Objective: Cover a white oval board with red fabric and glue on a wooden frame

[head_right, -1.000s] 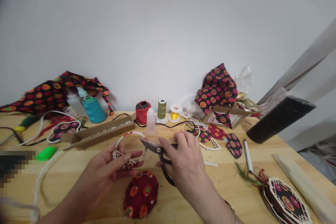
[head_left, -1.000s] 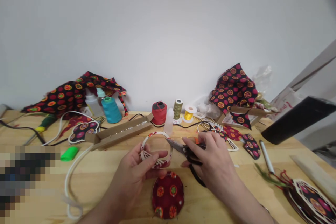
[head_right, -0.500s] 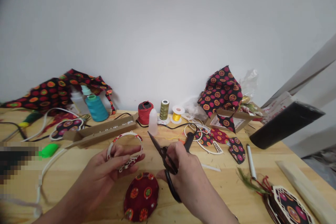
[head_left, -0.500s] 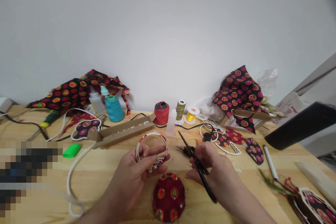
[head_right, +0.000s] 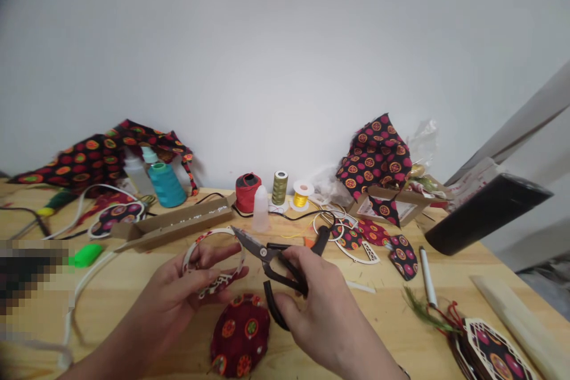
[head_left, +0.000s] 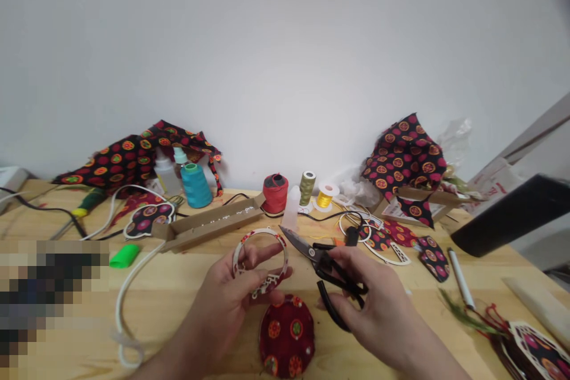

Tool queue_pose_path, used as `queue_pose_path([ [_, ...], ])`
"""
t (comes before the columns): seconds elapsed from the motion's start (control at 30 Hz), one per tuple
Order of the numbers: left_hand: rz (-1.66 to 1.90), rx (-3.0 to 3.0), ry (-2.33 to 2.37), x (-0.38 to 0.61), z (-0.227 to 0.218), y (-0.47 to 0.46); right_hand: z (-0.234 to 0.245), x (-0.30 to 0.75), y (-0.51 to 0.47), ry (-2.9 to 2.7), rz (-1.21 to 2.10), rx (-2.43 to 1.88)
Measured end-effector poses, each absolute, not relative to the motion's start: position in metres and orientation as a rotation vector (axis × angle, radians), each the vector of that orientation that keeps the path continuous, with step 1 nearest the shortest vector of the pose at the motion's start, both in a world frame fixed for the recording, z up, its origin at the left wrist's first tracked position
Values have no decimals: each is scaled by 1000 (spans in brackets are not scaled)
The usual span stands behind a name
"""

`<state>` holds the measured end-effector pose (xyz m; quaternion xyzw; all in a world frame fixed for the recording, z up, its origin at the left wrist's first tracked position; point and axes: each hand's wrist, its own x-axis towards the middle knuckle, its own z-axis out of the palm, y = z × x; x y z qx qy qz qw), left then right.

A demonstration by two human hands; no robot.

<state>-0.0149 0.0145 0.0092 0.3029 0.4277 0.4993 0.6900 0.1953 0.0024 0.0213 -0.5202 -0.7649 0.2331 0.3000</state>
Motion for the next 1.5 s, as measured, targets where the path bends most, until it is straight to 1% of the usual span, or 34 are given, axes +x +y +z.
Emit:
queue_pose_path([
  [0.13, 1131, 700, 963, -14, 10, 10, 21, 191, 1, -2137, 317, -1373],
  [0.37, 1153, 718, 959, -14, 9, 10, 8, 193, 9, -2200, -319, -1248],
  [0.53, 1160, 706, 978, -14, 11, 9, 1, 196, 11, -2266, -543, -1304],
  [0.73, 1173, 732, 1010, -13, 12, 9, -2, 196, 13, -2283, -642, -1304],
  [1.5, 1189, 826, 980, -14, 8, 9, -3, 198, 14, -2335, -594, -1311],
])
